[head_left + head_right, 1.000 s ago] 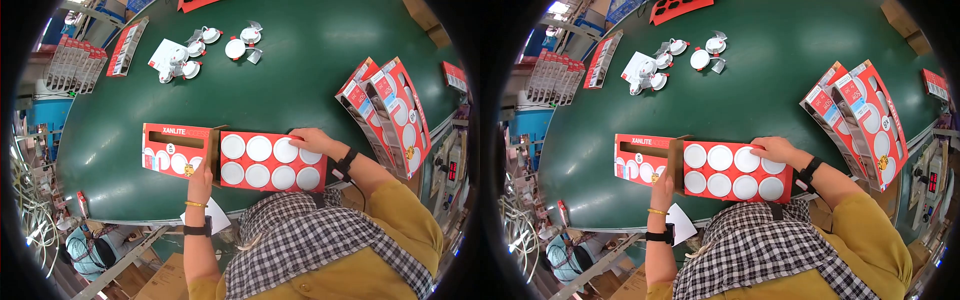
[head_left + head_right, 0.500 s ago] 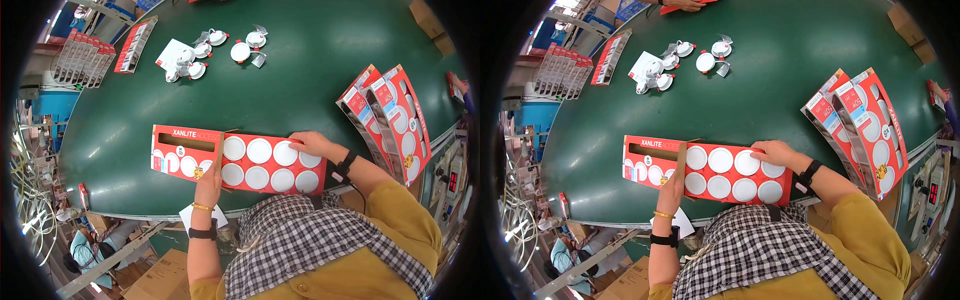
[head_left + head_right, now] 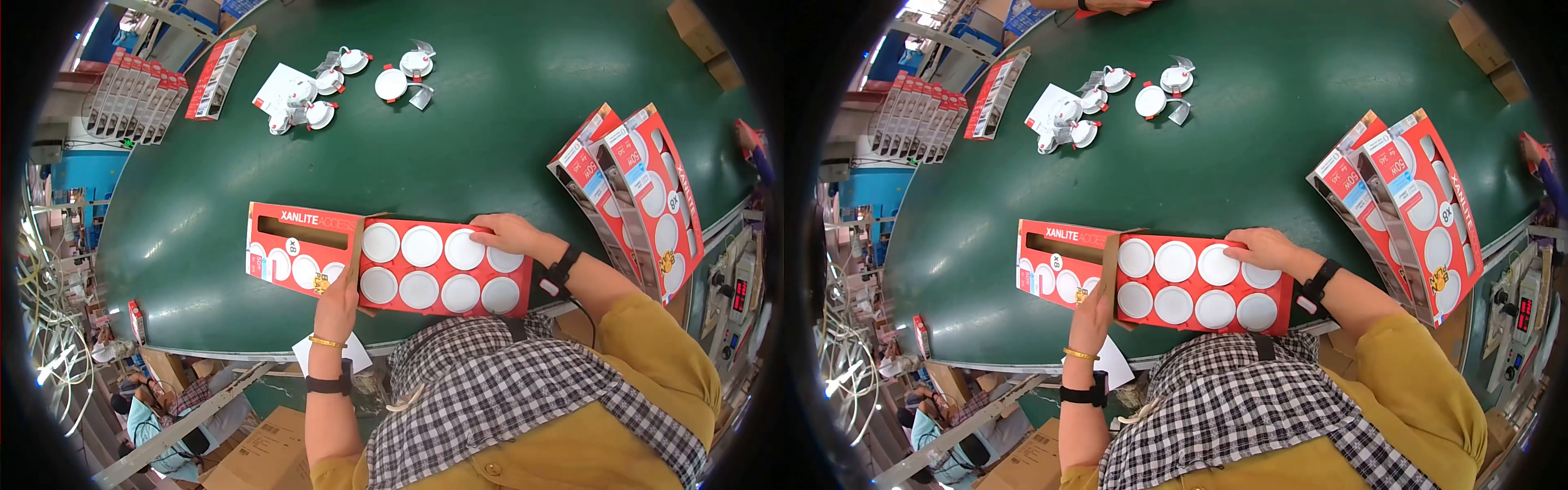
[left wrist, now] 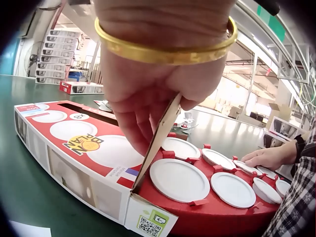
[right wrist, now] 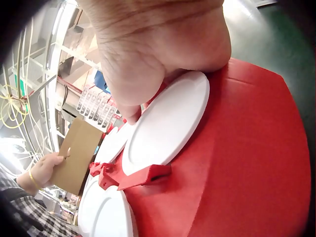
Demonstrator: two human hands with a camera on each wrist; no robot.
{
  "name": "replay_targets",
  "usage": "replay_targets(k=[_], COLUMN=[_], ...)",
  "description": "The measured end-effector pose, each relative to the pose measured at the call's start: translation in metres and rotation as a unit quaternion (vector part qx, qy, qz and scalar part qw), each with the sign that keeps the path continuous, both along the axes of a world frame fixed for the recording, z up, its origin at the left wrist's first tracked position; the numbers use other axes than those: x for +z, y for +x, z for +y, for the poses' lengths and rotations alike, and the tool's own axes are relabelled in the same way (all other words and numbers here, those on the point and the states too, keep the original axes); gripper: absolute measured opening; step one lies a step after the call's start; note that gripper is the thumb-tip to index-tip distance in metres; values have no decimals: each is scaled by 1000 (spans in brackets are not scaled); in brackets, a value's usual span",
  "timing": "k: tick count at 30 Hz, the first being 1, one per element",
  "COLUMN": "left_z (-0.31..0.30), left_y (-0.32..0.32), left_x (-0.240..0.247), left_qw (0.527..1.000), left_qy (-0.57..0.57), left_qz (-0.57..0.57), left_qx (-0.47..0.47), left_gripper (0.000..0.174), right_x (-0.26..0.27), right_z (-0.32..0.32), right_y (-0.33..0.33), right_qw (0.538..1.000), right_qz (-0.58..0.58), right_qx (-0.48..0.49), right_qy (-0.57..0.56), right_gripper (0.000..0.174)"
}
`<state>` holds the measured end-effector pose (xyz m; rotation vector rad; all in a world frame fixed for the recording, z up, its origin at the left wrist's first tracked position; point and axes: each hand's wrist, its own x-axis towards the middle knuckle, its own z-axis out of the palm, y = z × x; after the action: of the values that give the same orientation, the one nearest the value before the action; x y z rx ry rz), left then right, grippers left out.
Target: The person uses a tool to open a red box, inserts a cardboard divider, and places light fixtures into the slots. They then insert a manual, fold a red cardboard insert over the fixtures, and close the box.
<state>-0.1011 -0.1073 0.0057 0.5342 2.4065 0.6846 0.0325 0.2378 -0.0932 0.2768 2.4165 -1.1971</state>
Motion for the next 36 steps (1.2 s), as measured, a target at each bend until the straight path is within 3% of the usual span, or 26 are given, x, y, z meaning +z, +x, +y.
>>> replay_targets(k=[6,12,14,17,21,24,26,30,34,35,36], left_z=[-1,-4,-7,-4,6,16,27,53,77,79,85], left_y=[2,5,8,9,18,30,30,62,73,73,75], left_x=[-3,-3,-16,-7,-3,-21,-25,-31,-14,-20,-20], left_qw=[997,999,995,1000,999,995,989,976,987,969,969], left_qy=[32,7,50,-17,39,75,11,34,75,52,52], left_qz=[58,-30,37,6,-24,26,45,76,-1,59,59], left_qx=[-43,-42,-73,-24,-10,-61,-137,-199,-145,-234,-234], left_gripper=[44,44,42,42,42,41,41,40,43,45,45], right_x=[-1,-6,-5,0,-2,-5,-8,-5,-11,-11,-10], right_z=[1,1,0,1,1,2,2,2,3,1,1], right_y=[0,-1,-1,0,3,7,9,6,8,7,5], right_qw=[1000,1000,1000,1000,1000,1000,1000,1000,999,999,999], right_qz=[1,0,-1,-7,0,0,2,-2,1,0,-3], right_qx=[1,8,7,3,-11,-20,-23,-27,-38,-39,-35], right_qy=[-7,-7,-6,-6,-21,-22,-21,4,-1,-1,7], right_gripper=[42,42,42,41,41,41,41,41,39,39,38])
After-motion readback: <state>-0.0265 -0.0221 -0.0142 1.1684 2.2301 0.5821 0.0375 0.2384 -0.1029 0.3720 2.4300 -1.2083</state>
